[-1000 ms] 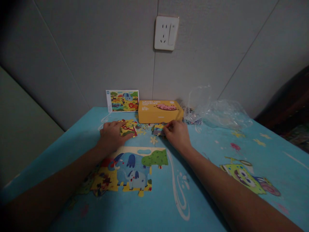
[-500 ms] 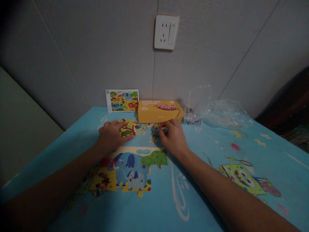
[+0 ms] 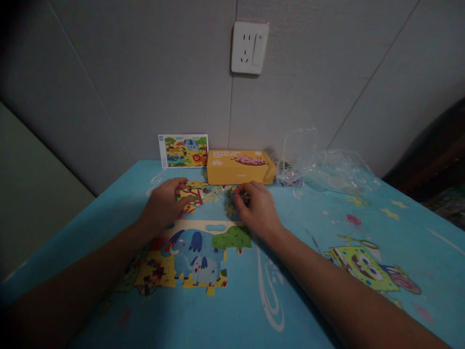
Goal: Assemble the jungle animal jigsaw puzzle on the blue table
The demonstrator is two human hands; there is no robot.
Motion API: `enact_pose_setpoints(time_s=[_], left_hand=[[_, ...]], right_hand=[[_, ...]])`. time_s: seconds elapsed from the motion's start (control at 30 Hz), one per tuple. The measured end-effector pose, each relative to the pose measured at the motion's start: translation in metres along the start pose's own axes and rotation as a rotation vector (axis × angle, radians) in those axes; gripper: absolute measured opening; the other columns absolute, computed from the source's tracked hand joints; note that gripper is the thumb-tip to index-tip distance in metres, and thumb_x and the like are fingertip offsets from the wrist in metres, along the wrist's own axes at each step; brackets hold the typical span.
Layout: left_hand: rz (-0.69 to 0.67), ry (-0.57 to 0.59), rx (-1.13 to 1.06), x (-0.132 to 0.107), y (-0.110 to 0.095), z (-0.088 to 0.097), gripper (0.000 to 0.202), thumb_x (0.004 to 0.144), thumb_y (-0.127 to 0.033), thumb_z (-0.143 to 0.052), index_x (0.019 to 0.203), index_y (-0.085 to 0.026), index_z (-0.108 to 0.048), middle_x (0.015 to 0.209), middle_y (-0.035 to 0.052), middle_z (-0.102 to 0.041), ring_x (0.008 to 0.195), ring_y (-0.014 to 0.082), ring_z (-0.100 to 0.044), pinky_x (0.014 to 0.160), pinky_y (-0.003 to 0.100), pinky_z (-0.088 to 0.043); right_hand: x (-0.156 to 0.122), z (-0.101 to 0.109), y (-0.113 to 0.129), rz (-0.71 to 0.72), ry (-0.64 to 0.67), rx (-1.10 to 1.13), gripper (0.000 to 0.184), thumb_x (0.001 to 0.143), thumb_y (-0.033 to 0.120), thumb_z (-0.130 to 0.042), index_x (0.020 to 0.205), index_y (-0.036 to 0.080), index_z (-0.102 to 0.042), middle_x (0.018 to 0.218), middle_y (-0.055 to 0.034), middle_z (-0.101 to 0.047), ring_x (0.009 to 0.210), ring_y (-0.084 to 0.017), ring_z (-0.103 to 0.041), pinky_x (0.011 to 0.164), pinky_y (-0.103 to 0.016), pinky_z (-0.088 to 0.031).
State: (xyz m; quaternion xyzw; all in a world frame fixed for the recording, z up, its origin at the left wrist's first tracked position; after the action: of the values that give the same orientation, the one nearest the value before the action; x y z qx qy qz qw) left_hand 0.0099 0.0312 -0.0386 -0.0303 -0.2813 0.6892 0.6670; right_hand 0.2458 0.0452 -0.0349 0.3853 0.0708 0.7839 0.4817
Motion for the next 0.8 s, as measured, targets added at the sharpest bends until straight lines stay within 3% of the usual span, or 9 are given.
enact_pose_setpoints(time_s=[0.2, 0.43, 0.6, 0.67, 0.8], left_hand=[[-0.026, -0.085, -0.045, 0.002, 0.002, 0.002, 0.042, 0.076, -0.011, -0.059, 0.117, -0.013, -0.065, 0.111, 0.0104, -0.065, 0.106, 0.0246, -0.062, 0.098, 0.035, -0.048], [-0.044, -0.163, -0.118, 0.006, 0.011, 0.005, 0.038, 0.073, -0.008, -0.053, 0.106, -0.012, -0.071, 0.107, 0.01, -0.068, 0.098, 0.0236, -0.064, 0.096, 0.038, -0.051], [-0.018, -0.263, -0.428, 0.005, 0.007, 0.009, 0.026, 0.076, -0.016, -0.055, 0.095, -0.014, -0.073, 0.104, 0.007, -0.07, 0.079, 0.0165, -0.066, 0.084, 0.033, -0.056], [0.03, -0.241, -0.637, 0.002, 0.001, 0.01, 0.024, 0.075, -0.021, -0.06, 0.096, -0.015, -0.073, 0.1, 0.0062, -0.072, 0.076, 0.0158, -0.067, 0.074, 0.03, -0.058], [0.177, 0.037, -0.918, -0.008, -0.013, 0.005, 0.031, 0.073, -0.03, -0.07, 0.101, -0.018, -0.072, 0.084, 0.0046, -0.074, 0.065, 0.0163, -0.067, 0.044, 0.02, -0.048]], right_hand=[[0.0, -0.001, -0.001, 0.015, -0.001, 0.01, 0.014, 0.085, 0.025, -0.055, 0.08, 0.017, -0.065, 0.078, -0.006, -0.063, 0.074, -0.019, -0.057, 0.068, -0.031, -0.041], [-0.001, 0.0, 0.001, 0.023, -0.008, 0.024, 0.015, 0.085, 0.026, -0.054, 0.08, 0.017, -0.065, 0.077, -0.0074, -0.064, 0.075, -0.02, -0.058, 0.069, -0.033, -0.042], [-0.001, 0.001, 0.003, -0.035, 0.033, 0.086, 0.017, 0.084, 0.028, -0.055, 0.081, 0.016, -0.066, 0.075, -0.0064, -0.065, 0.069, -0.018, -0.056, 0.065, -0.031, -0.041], [-0.002, -0.001, 0.004, -0.079, 0.095, 0.172, 0.021, 0.086, 0.033, -0.056, 0.088, 0.016, -0.068, 0.074, -0.0047, -0.065, 0.064, -0.016, -0.055, 0.062, -0.03, -0.04], [-0.007, -0.009, 0.01, -0.097, 0.271, 0.42, 0.033, 0.088, 0.043, -0.058, 0.105, 0.016, -0.066, 0.071, 0.0, -0.061, 0.06, -0.013, -0.051, 0.057, -0.027, -0.038]])
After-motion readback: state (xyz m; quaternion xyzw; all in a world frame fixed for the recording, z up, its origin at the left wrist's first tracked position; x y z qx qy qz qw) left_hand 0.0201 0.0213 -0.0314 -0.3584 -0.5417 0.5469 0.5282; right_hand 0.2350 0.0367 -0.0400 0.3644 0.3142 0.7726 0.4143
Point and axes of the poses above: each hand's wrist, its own x-axis towards the middle knuckle, its own z-axis out of the back of the hand, y = z × x, the point moved 2 cm from there along x, towards the middle knuckle
